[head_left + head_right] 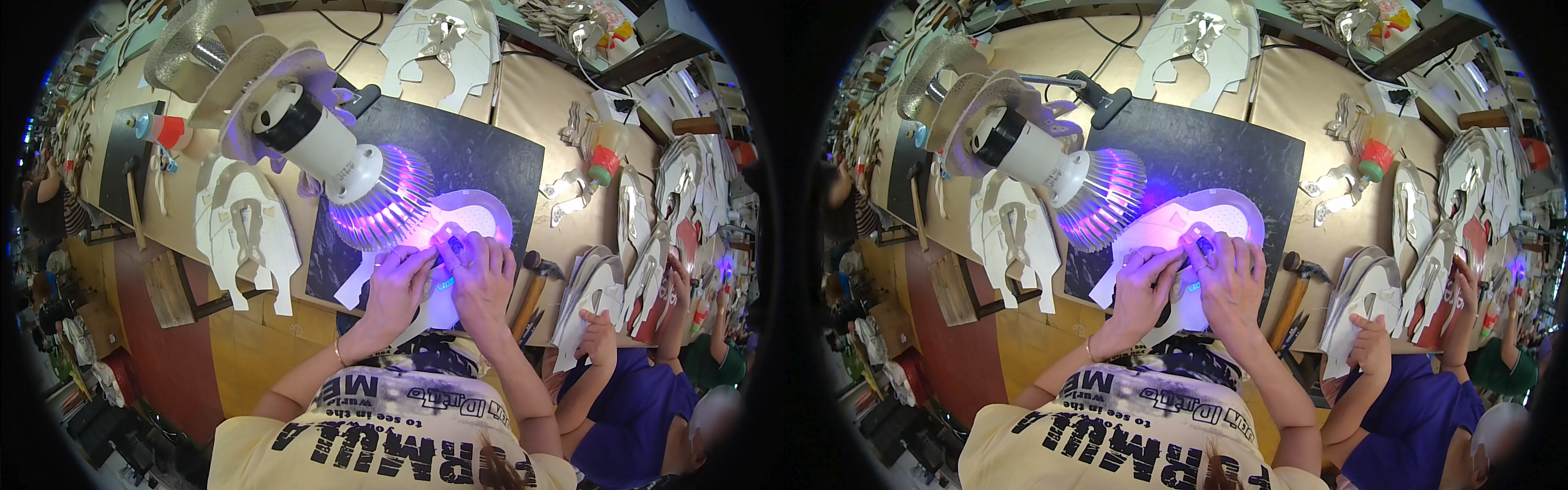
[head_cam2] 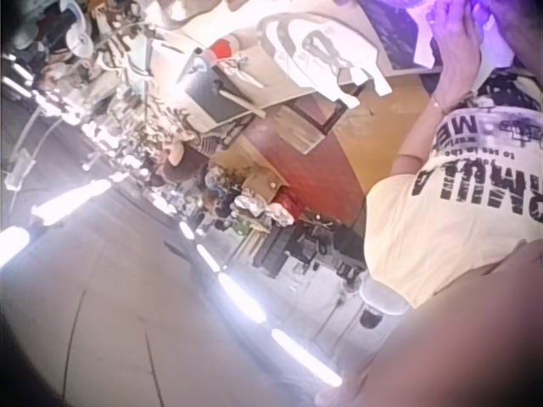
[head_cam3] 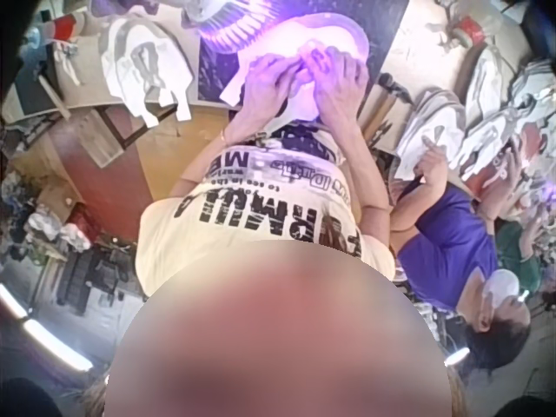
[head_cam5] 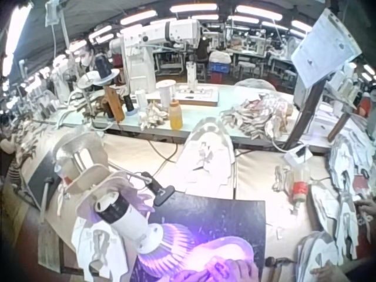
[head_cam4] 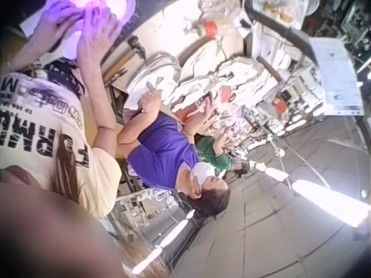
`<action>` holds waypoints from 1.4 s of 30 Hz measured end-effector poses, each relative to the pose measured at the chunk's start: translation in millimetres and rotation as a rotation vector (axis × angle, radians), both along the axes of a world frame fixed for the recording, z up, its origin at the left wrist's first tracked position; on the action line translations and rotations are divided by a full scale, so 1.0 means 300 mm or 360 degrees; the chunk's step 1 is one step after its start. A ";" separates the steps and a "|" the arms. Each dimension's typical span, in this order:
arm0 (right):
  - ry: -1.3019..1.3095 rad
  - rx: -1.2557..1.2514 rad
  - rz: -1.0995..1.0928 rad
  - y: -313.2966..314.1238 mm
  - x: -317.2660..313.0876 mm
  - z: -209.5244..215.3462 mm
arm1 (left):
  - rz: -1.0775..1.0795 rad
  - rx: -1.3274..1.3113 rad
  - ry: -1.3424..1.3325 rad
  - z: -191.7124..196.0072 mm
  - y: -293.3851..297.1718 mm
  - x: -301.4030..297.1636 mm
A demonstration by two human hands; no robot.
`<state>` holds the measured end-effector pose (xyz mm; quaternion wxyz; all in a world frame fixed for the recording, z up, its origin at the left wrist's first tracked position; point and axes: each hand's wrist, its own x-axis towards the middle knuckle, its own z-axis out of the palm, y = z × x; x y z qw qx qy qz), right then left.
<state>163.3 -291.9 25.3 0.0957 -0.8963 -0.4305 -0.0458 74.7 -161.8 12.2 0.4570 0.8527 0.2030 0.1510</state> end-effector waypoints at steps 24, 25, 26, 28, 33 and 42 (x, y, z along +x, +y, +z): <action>0.0176 -0.0031 0.0017 -0.003 -0.060 -0.012 | -0.0044 0.0259 -0.0166 -0.011 0.038 -0.107; 0.0176 -0.0041 0.0003 0.001 -0.065 -0.011 | -0.0051 0.0269 -0.0165 -0.015 0.038 -0.108; 0.0177 -0.0038 -0.0016 0.003 -0.070 -0.011 | -0.0055 0.0277 -0.0165 -0.018 0.036 -0.109; 0.0154 -0.0053 -0.0027 0.007 -0.082 -0.010 | -0.0054 0.0272 -0.0148 -0.019 0.028 -0.112; 0.0287 0.0043 0.0091 -0.006 -0.095 -0.006 | 0.0036 0.0483 -0.0056 -0.003 0.011 -0.130; 0.0150 0.0456 0.0210 0.003 -0.114 -0.017 | 0.0064 0.0560 -0.0173 -0.024 0.050 -0.163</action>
